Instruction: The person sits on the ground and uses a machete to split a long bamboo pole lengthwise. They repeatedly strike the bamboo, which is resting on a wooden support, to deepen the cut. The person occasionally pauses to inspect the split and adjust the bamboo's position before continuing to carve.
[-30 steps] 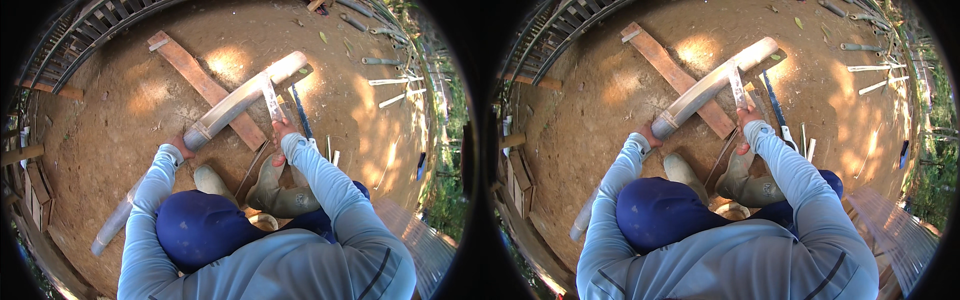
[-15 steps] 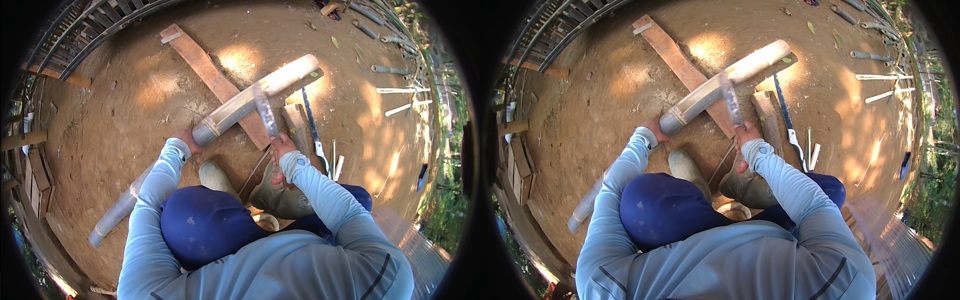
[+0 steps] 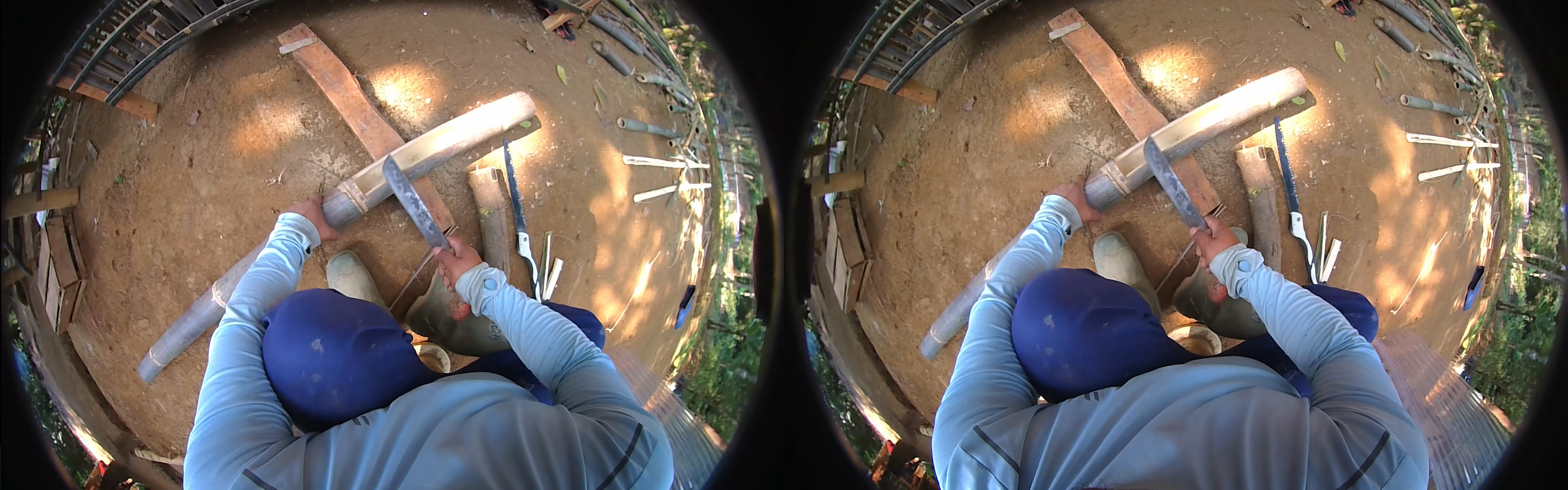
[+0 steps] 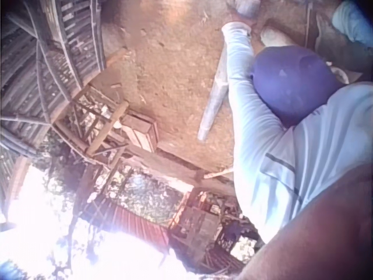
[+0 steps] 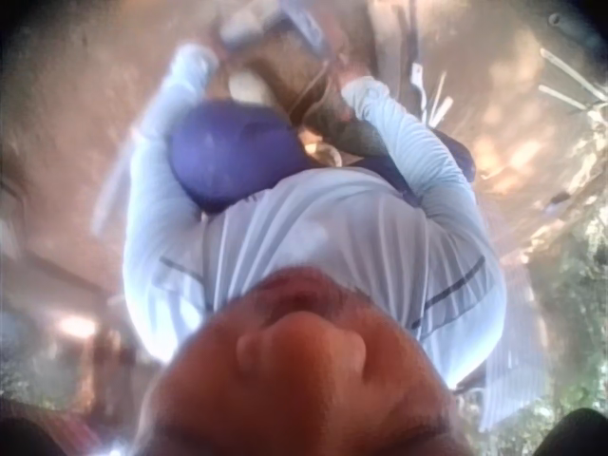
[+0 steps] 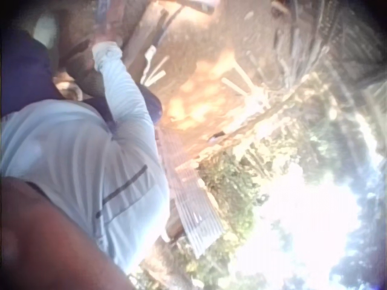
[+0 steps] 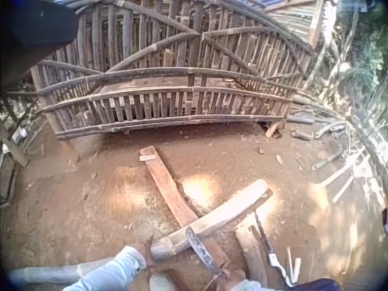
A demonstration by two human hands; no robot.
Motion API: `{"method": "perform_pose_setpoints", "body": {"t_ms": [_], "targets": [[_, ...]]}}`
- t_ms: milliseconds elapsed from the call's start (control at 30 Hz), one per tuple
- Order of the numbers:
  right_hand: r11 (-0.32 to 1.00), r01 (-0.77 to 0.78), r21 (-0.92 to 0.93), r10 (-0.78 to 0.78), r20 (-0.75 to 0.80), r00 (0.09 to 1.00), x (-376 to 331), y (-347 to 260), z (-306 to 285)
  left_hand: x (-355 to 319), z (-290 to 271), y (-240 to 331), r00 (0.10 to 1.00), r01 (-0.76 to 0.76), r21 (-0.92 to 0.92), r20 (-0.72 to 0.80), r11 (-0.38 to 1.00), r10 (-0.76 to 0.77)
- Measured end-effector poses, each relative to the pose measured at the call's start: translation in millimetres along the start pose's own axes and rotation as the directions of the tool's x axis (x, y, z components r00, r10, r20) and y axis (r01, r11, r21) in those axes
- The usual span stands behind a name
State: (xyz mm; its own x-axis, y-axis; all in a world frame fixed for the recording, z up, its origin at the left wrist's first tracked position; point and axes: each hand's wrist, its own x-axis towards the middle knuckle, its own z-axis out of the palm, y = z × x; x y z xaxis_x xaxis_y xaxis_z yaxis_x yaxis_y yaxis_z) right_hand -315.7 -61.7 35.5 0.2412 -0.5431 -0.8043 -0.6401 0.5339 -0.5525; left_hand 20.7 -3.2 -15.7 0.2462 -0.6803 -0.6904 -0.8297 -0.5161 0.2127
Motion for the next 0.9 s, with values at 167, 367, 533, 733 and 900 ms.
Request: {"method": "perform_pose_setpoints", "body": {"t_ms": [167,367,533,733,900], "targets": [[0.998,0.007,-0.061,-0.006,0.009,1.0,-3.4,0.6,5.7,0.4,-1.8,-0.3,1.0,-0.008,-0.006,0.023,1.0,0.008],[0.983,-0.005,0.184,0.042,-0.199,0.979,3.5,-0.9,12.0,1.3,-2.6,0.7,1.0,-0.024,-0.002,0.012,1.0,0.024],[0.999,-0.032,0.026,0.032,-0.007,0.999,-6.5,3.5,17.6,-5.9,-7.8,1.2,1.0,-0.016,0.009,0.016,1.0,0.016],[0.996,-0.011,-0.092,0.02,0.104,0.994,-15.6,0.2,21.6,-2.8,-3.9,-4.1,0.999,-0.031,0.011,0.017,0.999,0.031],[0.999,-0.018,-0.039,0.02,0.049,0.999,-9.8,7.3,20.4,-4.5,-8.7,2.7,0.999,-0.02,0.007,0.028,1.0,0.02]]}}
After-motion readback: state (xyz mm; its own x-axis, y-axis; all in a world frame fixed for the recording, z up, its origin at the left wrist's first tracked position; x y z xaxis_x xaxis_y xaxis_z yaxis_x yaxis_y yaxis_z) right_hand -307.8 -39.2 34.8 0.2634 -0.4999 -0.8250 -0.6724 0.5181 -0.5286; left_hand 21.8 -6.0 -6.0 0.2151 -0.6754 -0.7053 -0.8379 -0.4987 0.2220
